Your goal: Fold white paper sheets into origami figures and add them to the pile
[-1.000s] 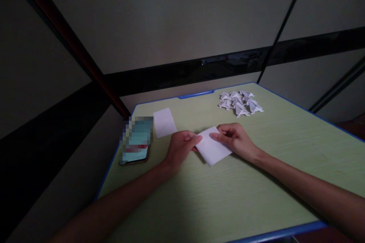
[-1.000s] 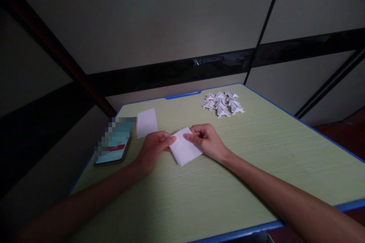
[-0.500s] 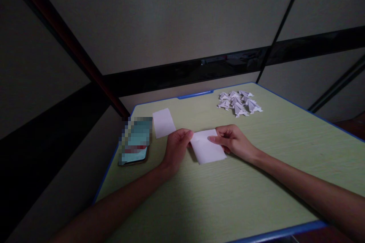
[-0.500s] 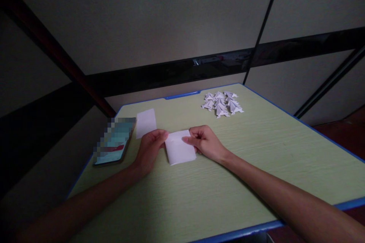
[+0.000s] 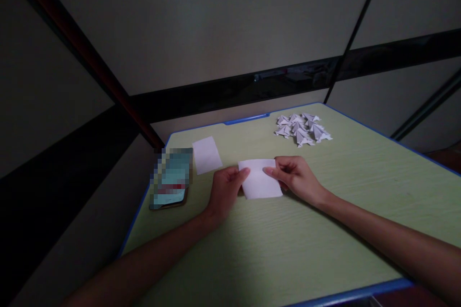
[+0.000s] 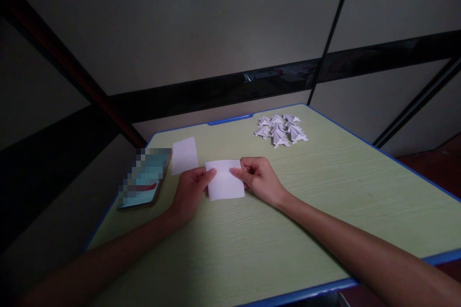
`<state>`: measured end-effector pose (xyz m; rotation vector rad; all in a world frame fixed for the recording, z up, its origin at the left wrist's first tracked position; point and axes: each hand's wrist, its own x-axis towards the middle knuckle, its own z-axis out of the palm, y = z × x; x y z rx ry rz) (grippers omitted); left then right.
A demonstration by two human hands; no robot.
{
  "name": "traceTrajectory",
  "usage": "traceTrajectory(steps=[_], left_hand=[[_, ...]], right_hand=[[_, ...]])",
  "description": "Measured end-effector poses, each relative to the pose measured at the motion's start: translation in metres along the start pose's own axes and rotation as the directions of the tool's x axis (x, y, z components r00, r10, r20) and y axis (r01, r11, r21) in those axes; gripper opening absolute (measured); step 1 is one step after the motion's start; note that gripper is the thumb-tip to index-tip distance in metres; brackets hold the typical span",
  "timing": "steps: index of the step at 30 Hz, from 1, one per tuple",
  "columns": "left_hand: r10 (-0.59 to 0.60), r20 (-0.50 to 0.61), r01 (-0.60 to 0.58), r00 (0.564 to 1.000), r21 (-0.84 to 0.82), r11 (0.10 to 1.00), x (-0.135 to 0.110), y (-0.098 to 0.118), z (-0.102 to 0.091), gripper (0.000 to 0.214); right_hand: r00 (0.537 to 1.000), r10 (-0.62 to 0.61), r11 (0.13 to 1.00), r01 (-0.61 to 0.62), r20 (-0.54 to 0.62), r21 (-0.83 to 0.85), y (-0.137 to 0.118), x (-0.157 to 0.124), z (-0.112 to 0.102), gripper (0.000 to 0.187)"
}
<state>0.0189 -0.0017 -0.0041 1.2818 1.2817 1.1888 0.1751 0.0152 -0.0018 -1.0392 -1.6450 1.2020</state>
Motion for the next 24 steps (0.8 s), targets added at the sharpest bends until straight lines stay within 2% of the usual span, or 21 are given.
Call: traceTrajectory(steps=[4, 9, 12, 16, 19, 21, 24], left_hand=[[0.006, 0.002, -0.006, 1.0, 0.003, 1.0, 0.0001, 0.0021, 0.0007, 0.033], [0.0, 0.11, 0.005, 0.994, -0.044, 0.999, 0.0013, -0.0013, 0.0012, 0.016], [-0.013, 0.093, 0.018, 0.996, -0.054, 0.998, 0.0009, -0.0016, 0.0019, 0.017], [0.001, 0.016, -0.001, 1.0, -0.005, 1.0, -0.0005, 0.0001, 0.0014, 0.023], [-0.001, -0.019, 0.001, 1.0, 0.045, 0.999, -0.0003, 0.0011, -0.0005, 0.024], [-0.007, -0.003, 0.007, 1.0, 0.083, 0.997, 0.0007, 0.0014, -0.0018, 0.024], [-0.012, 0.095, -0.002, 0.995, 0.149, 0.989, 0.0023, 0.0014, -0.0028, 0.024]], right_hand=[[0.999, 0.003, 1.0, -0.002, -0.043, 0.017, -0.0014, 0.0007, -0.0005, 0.038], [0.992, -0.005, 1.0, 0.008, -0.128, 0.016, -0.0013, 0.0015, -0.0026, 0.039], [0.991, 0.0, 1.0, 0.004, -0.133, 0.031, -0.0017, 0.002, -0.0023, 0.038], [0.995, 0.029, 0.998, -0.024, -0.092, 0.056, -0.0016, 0.0023, -0.0013, 0.036], [0.997, 0.082, 0.994, -0.082, 0.004, 0.075, -0.0002, 0.0031, -0.003, 0.029], [0.993, 0.109, 0.99, -0.113, 0.055, 0.08, 0.0004, 0.0041, -0.0048, 0.024], [0.99, 0.099, 0.992, -0.105, 0.101, 0.065, -0.0011, 0.0056, -0.0066, 0.016]])
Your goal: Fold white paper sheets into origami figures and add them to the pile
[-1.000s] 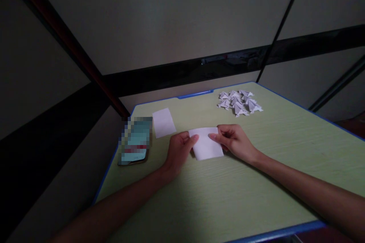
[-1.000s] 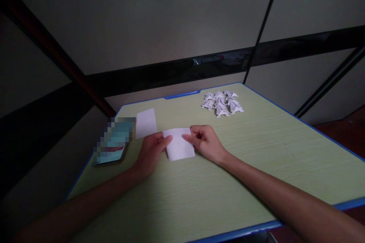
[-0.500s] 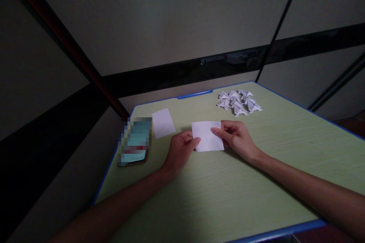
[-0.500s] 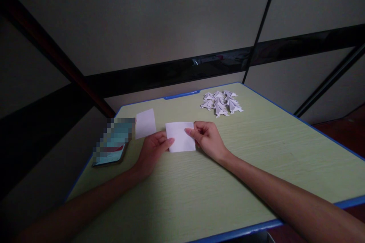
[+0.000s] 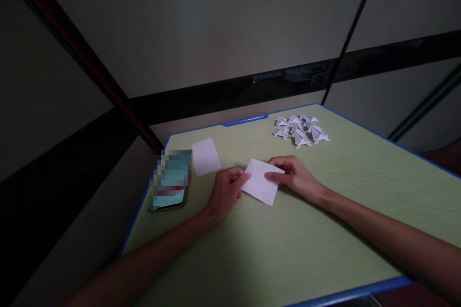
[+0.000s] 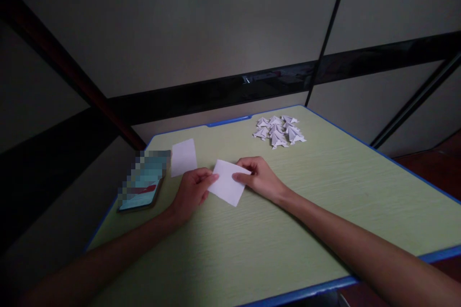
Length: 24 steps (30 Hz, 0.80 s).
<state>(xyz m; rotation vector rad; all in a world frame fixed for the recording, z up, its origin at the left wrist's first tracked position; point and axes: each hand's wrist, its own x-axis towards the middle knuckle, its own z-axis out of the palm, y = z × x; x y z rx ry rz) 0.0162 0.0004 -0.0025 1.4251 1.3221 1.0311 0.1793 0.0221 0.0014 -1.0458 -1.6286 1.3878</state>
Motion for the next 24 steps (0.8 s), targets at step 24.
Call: traceTrajectory(steps=[24], left_hand=[[0.146, 0.31, -0.158, 0.939, 0.015, 0.987, -0.001, 0.0037, -0.0011, 0.021]], right_hand=[[0.988, 0.111, 0.986, -0.122, 0.103, 0.109, -0.0022, -0.0061, 0.0025, 0.031]])
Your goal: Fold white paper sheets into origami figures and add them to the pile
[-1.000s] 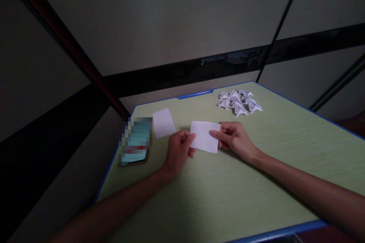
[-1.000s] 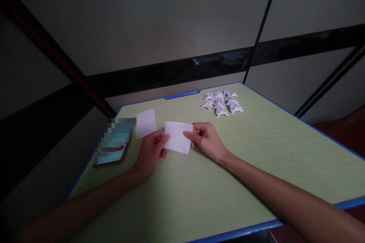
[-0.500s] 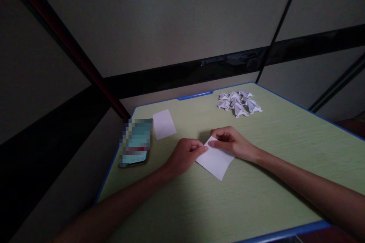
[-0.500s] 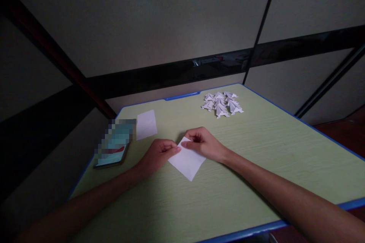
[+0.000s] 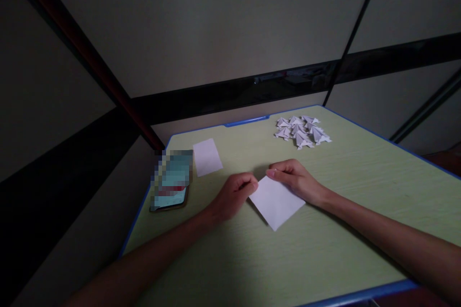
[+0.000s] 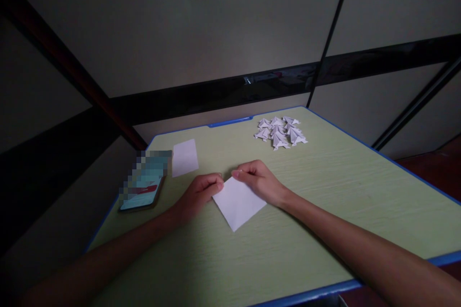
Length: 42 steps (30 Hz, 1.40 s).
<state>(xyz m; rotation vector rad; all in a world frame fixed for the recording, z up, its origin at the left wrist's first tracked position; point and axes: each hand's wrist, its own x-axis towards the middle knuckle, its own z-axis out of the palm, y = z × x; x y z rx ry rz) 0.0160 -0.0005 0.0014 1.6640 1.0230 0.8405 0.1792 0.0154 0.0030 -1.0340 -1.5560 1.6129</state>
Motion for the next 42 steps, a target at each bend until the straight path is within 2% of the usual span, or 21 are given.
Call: traceTrajectory(steps=[4, 6, 8, 10, 13, 15, 19, 23, 26, 33, 35, 36, 37, 38, 39, 40, 42], left_hand=[[-0.083, -0.062, 0.076, 0.995, -0.096, 0.992, 0.003, -0.009, -0.007, 0.017], [-0.099, -0.142, 0.074, 0.985, -0.172, 0.982, 0.004, -0.013, -0.01, 0.015], [-0.124, -0.222, 0.056, 0.967, -0.289, 0.956, 0.006, -0.015, -0.012, 0.016], [-0.115, -0.207, 0.045, 0.971, -0.315, 0.948, 0.006, -0.014, -0.011, 0.019], [-0.089, -0.156, 0.059, 0.984, -0.188, 0.98, 0.007, -0.01, -0.007, 0.024], [-0.094, -0.167, 0.075, 0.981, -0.116, 0.99, 0.006, -0.008, -0.005, 0.023], [-0.085, -0.234, 0.061, 0.968, -0.108, 0.992, 0.005, -0.01, -0.003, 0.022], [-0.031, -0.157, 0.025, 0.987, -0.044, 0.999, 0.004, -0.012, -0.003, 0.023], [-0.029, -0.192, 0.023, 0.981, -0.034, 0.999, 0.004, -0.012, -0.003, 0.026], [-0.043, -0.44, 0.019, 0.897, -0.058, 0.998, 0.003, -0.014, -0.008, 0.026], [-0.042, -0.524, 0.012, 0.851, -0.061, 0.998, 0.004, -0.016, -0.013, 0.026], [-0.05, -0.58, 0.005, 0.813, -0.079, 0.997, 0.004, -0.017, -0.015, 0.026], [-0.057, -0.63, -0.002, 0.775, -0.093, 0.996, 0.005, -0.017, -0.017, 0.025], [-0.07, -0.649, -0.004, 0.758, -0.112, 0.994, 0.006, -0.018, -0.018, 0.026], [-0.075, -0.643, -0.01, 0.762, -0.128, 0.992, 0.006, -0.017, -0.018, 0.026], [-0.078, -0.615, -0.011, 0.785, -0.139, 0.99, 0.007, -0.017, -0.017, 0.024], [-0.09, -0.55, 0.003, 0.83, -0.158, 0.987, 0.007, -0.016, -0.015, 0.022]], right_hand=[[0.98, -0.023, 0.995, 0.043, -0.197, 0.094, 0.0, 0.005, -0.012, 0.03], [0.924, -0.057, 0.984, 0.115, -0.377, 0.133, 0.0, 0.007, -0.018, 0.027], [0.879, -0.086, 0.977, 0.166, -0.47, 0.132, 0.001, 0.008, -0.021, 0.026], [0.904, -0.09, 0.981, 0.151, -0.417, 0.118, 0.002, 0.007, -0.017, 0.026], [0.954, -0.102, 0.992, 0.119, -0.283, 0.044, 0.002, 0.004, -0.004, 0.025], [0.978, -0.101, 0.995, 0.099, -0.182, -0.02, 0.001, 0.003, 0.004, 0.026], [0.993, -0.118, 0.988, 0.117, -0.003, -0.103, 0.001, 0.002, 0.008, 0.022], [0.984, -0.141, 0.972, 0.159, 0.11, -0.176, 0.002, 0.002, 0.006, 0.022], [0.982, -0.149, 0.965, 0.17, 0.112, -0.201, 0.001, 0.002, 0.006, 0.02], [0.992, -0.123, 0.968, 0.122, 0.01, -0.218, 0.0, 0.002, -0.001, 0.015], [0.991, -0.125, 0.971, 0.11, -0.055, -0.214, 0.0, 0.003, -0.005, 0.015], [0.986, -0.133, 0.973, 0.111, -0.098, -0.205, 0.0, 0.003, -0.008, 0.015], [0.977, -0.155, 0.974, 0.127, -0.144, -0.186, 0.0, 0.003, -0.01, 0.014], [0.967, -0.187, 0.974, 0.159, -0.172, -0.164, 0.0, 0.003, -0.011, 0.012], [0.958, -0.226, 0.969, 0.202, -0.177, -0.143, 0.001, 0.004, -0.013, 0.007], [0.949, -0.273, 0.959, 0.255, -0.158, -0.126, 0.001, 0.004, -0.013, 0.007], [0.933, -0.354, 0.931, 0.346, -0.061, -0.111, 0.002, 0.005, -0.012, 0.018]])
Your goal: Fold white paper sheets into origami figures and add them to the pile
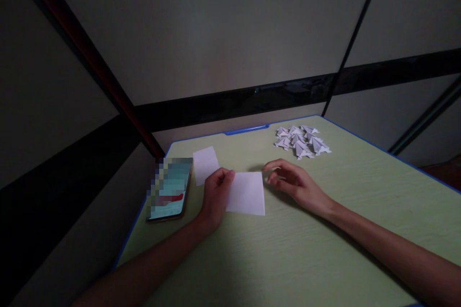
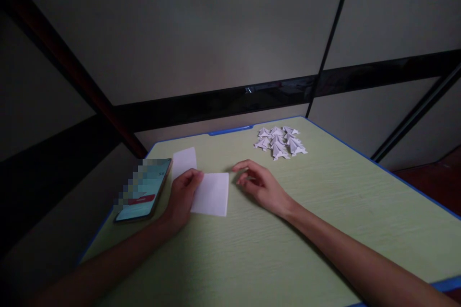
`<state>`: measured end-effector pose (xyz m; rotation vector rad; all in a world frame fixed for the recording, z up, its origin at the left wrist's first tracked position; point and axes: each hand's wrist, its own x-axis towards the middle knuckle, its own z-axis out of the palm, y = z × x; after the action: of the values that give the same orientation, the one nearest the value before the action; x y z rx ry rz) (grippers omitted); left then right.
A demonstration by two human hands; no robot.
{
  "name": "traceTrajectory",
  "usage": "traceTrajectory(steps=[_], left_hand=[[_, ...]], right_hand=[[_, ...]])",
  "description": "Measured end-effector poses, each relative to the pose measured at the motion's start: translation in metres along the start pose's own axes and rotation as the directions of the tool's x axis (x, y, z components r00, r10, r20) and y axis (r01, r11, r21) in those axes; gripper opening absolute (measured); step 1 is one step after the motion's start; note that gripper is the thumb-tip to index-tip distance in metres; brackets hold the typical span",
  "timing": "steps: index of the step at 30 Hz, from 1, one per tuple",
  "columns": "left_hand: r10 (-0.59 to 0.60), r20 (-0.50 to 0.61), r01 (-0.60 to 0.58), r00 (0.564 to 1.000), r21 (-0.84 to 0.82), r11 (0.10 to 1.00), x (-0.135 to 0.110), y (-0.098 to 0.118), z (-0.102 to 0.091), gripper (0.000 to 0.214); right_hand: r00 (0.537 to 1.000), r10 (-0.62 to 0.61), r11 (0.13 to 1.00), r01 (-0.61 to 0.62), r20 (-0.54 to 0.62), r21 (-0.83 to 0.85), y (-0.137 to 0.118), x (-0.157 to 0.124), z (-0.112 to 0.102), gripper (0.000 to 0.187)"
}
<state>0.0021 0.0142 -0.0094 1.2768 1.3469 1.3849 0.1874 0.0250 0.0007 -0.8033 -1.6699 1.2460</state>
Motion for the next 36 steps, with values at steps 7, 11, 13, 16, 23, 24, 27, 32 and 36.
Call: traceTrajectory(steps=[7, 11, 13, 16, 23, 24, 27, 32, 36], left_hand=[[-0.052, 0.01, 0.052, 0.999, 0.002, 0.999, -0.003, 0.002, 0.003, 0.023], [-0.04, 0.004, 0.04, 0.999, 0.023, 0.999, -0.003, 0.003, 0.003, 0.022], [-0.037, 0.0, 0.037, 0.999, 0.029, 0.999, -0.003, 0.004, 0.004, 0.021], [-0.033, -0.015, 0.033, 0.999, 0.021, 0.999, -0.003, 0.004, 0.004, 0.021], [-0.032, -0.026, 0.033, 0.999, 0.02, 0.999, -0.004, 0.007, 0.005, 0.02], [-0.038, -0.029, 0.038, 0.999, 0.02, 0.999, -0.004, 0.008, 0.005, 0.02], [-0.042, -0.046, 0.043, 0.998, 0.013, 0.999, -0.004, 0.01, 0.005, 0.019], [-0.034, -0.045, 0.032, 0.998, -0.041, 0.999, -0.004, 0.008, 0.006, 0.021], [-0.054, 0.013, 0.055, 0.998, -0.068, 0.996, -0.005, 0.009, 0.008, 0.02]], right_hand=[[0.997, -0.056, 0.992, 0.048, 0.061, 0.117, 0.003, -0.005, 0.01, 0.045], [0.992, -0.074, 0.997, 0.07, 0.1, 0.045, 0.004, -0.005, 0.009, 0.033], [0.991, -0.063, 0.998, 0.063, 0.12, 0.002, 0.004, -0.004, 0.009, 0.018], [0.991, -0.041, 0.999, 0.043, 0.124, -0.014, 0.003, -0.004, 0.008, 0.008], [0.99, -0.079, 0.996, 0.083, 0.113, -0.036, 0.003, -0.005, 0.01, 0.013], [0.989, -0.093, 0.995, 0.097, 0.111, -0.032, 0.002, -0.005, 0.01, 0.014], [0.987, -0.118, 0.991, 0.124, 0.107, -0.051, 0.0, -0.005, 0.012, 0.015], [0.988, -0.129, 0.99, 0.134, 0.088, -0.052, 0.0, -0.005, 0.012, 0.009], [0.999, -0.049, 0.995, 0.05, -0.022, 0.086, 0.002, -0.001, 0.009, 0.004]])
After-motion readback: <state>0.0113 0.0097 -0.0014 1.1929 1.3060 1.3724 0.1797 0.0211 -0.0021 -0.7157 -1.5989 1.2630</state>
